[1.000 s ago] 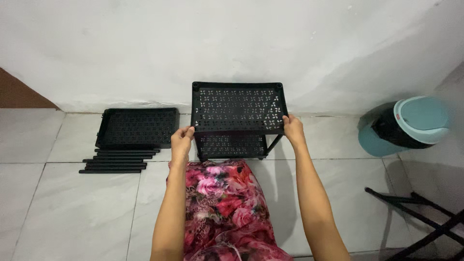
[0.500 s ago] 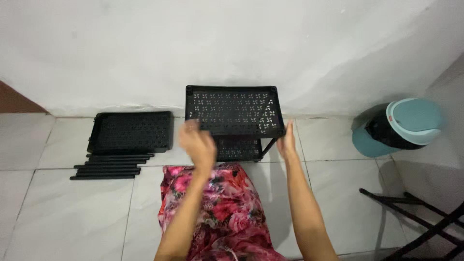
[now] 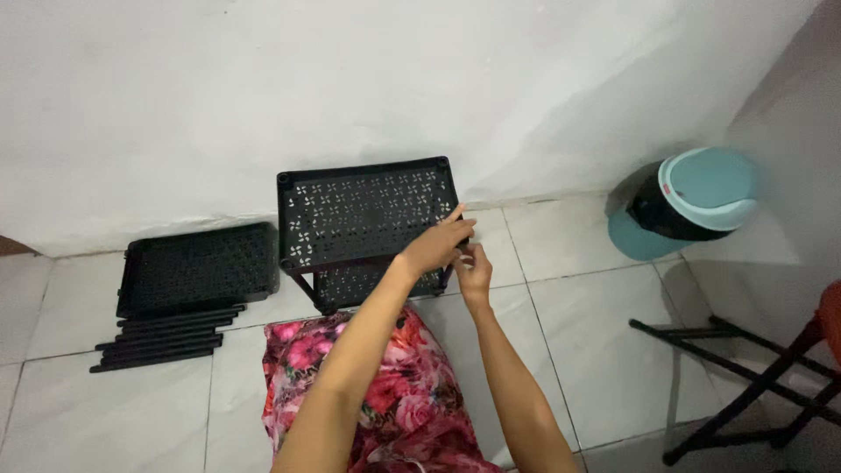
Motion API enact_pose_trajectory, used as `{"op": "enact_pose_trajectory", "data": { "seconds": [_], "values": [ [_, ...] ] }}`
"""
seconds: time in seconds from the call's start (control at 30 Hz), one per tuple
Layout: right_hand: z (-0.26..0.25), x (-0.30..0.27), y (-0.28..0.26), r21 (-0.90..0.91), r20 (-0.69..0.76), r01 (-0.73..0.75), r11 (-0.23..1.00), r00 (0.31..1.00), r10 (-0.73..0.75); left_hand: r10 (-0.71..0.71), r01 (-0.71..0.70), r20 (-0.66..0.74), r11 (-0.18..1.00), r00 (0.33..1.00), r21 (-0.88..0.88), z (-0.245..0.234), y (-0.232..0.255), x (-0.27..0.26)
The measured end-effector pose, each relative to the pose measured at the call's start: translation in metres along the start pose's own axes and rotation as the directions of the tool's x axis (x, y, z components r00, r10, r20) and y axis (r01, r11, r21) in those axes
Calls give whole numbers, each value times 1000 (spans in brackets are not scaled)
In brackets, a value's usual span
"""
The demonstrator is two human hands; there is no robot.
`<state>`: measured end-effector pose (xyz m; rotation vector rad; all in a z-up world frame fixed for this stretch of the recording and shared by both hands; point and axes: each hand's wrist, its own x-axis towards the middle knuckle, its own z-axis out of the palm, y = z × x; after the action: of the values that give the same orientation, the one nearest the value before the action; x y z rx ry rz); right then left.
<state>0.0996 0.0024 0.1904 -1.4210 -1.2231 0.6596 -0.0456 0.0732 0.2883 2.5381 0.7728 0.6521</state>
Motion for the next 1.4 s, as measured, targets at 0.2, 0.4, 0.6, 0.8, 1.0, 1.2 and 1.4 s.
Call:
{"op": "enact_pose_trajectory", "data": {
  "seconds": [0.2,0.4,0.6,0.8,1.0,1.2,1.4],
  "values": [
    [5,13,34,-104,5,73,992,997,-73,-38,42,53,996,998,-75,-14,15,-6],
    [-17,38,9,689,391,-449,569,891,230,-215,195,66,952,974,236,-14,36,0],
    [0,43,-24,462,339,-365,808,915,220,-330,288,158,927,931,241,-6,22,9],
    [-1,36,-30,472,348,-291,832,929,128,-180,180,-174,983,968,-17,-39,42,-7],
    [10,29,-73,-247,-136,5,969,990,-40,-415,654,-888,730,198,-196,-92,17,-133],
    [117,-8,-173,-159,329,647,746,747,-578,-815,799,-578,319,-44,-509,-98,-59,-212],
    [193,-34,-211,-259,601,713,652,647,-469,-780,718,-623,404,-53,-567,-79,-75,-214]
  ]
}}
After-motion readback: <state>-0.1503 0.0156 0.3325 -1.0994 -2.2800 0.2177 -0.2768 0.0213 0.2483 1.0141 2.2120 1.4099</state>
